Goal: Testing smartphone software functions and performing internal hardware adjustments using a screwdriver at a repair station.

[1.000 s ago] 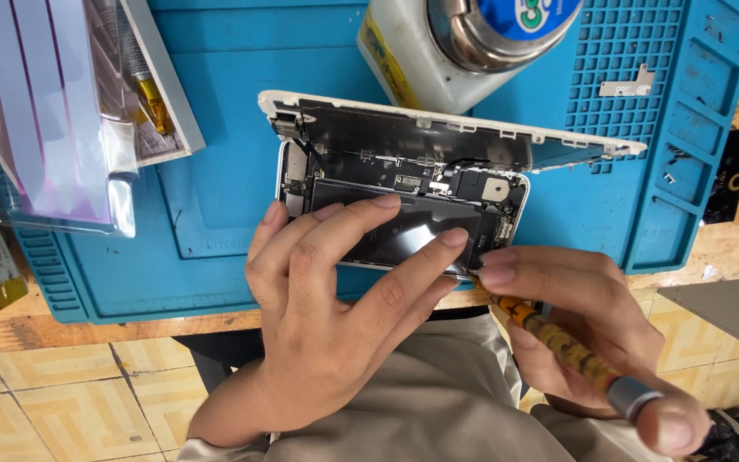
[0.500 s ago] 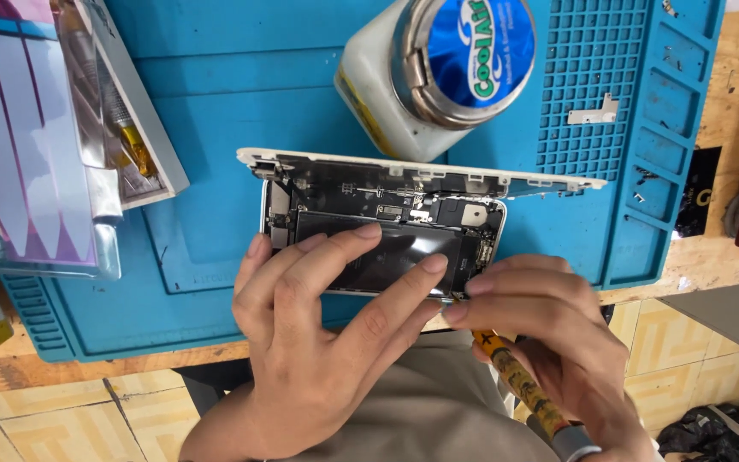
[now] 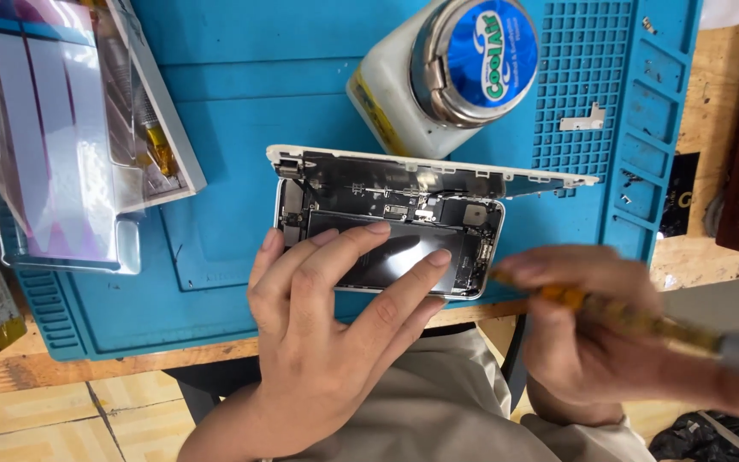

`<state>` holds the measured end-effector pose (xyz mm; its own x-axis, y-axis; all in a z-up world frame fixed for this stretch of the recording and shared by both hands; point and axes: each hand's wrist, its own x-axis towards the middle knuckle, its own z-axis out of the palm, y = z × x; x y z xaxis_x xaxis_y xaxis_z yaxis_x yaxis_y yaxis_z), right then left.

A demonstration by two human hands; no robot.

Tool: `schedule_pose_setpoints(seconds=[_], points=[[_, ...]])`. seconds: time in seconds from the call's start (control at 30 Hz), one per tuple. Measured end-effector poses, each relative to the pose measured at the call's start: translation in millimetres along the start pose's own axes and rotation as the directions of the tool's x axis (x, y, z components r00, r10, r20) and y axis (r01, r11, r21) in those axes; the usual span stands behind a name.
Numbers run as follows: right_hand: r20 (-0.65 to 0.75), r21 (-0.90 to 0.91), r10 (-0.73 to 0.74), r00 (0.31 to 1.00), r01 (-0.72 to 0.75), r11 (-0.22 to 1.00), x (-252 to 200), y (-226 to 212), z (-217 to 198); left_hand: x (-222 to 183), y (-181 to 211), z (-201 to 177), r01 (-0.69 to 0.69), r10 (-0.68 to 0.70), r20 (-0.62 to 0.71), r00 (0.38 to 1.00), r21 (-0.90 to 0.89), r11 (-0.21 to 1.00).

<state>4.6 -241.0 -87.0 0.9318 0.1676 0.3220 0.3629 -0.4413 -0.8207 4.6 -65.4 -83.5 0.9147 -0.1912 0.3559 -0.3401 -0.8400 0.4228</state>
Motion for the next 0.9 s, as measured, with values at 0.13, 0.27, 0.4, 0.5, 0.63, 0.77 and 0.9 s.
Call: schedule_pose_setpoints(seconds=[0.13, 0.27, 0.4, 0.5, 0.63, 0.77, 0.9], points=[[-0.134, -0.103, -0.006, 0.991, -0.008, 0.995, 2, -2, 5, 1, 1, -2, 0.001, 0.000, 0.015, 1.000, -0.005, 1.000], [-0.135, -0.101, -0.032, 0.990, 0.018, 0.995, 9, -4, 10, -1, 0, -2, 0.001, -0.001, 0.020, 1.000, -0.003, 1.000], [-0.142, -0.104, -0.073, 0.987, 0.058, 0.993, 16, -6, 13, 0, 0, -1, 0.002, -0.002, 0.009, 1.000, 0.005, 1.000], [-0.146, -0.108, -0.099, 0.984, 0.083, 0.991, 20, -8, 15, 0, 0, 0, 0.001, -0.001, -0.006, 1.000, 0.004, 1.000], [-0.152, -0.109, -0.140, 0.978, 0.124, 0.986, 24, -12, 18, 0, 0, 0, 0.009, -0.009, -0.020, 1.000, 0.006, 1.000], [-0.156, -0.106, -0.170, 0.973, 0.154, 0.982, 24, -14, 23, -5, -1, -2, 0.040, -0.040, -0.013, 0.999, -0.011, 0.999], [-0.168, -0.084, -0.134, 0.977, 0.121, 0.989, 19, -15, 26, -23, -12, -3, 0.112, -0.123, -0.052, 0.991, -0.181, 0.977]])
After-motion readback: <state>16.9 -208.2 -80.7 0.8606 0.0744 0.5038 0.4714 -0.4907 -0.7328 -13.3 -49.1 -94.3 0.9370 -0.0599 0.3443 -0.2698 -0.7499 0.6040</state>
